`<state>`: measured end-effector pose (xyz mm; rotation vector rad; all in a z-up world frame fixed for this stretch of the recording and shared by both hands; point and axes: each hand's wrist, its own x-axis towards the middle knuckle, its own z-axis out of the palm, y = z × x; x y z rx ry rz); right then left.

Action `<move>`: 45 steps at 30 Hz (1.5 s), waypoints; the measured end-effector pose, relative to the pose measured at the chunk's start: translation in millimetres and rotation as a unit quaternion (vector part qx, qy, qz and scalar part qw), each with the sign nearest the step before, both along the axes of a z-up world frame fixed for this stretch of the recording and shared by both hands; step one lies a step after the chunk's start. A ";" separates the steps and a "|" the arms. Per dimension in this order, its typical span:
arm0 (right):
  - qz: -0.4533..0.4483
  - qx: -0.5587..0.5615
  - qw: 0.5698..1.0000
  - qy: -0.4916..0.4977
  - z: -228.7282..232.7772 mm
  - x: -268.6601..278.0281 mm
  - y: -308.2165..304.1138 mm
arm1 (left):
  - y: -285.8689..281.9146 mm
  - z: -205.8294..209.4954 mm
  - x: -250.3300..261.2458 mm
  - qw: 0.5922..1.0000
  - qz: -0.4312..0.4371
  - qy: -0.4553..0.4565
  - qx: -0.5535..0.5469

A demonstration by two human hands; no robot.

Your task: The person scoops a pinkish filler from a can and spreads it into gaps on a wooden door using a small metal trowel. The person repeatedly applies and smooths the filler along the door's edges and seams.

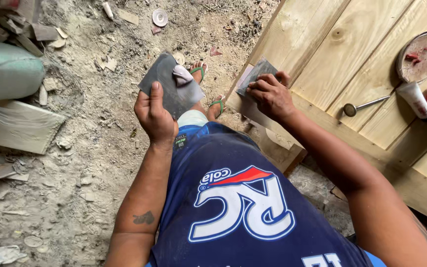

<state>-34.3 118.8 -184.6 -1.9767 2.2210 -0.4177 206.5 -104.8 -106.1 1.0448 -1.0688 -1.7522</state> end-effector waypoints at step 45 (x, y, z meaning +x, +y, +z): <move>-0.202 -0.412 0.525 -0.717 160.9 44.9 -1.5 | 50.2 42.1 -110.4 0.959 -0.165 0.098 -0.207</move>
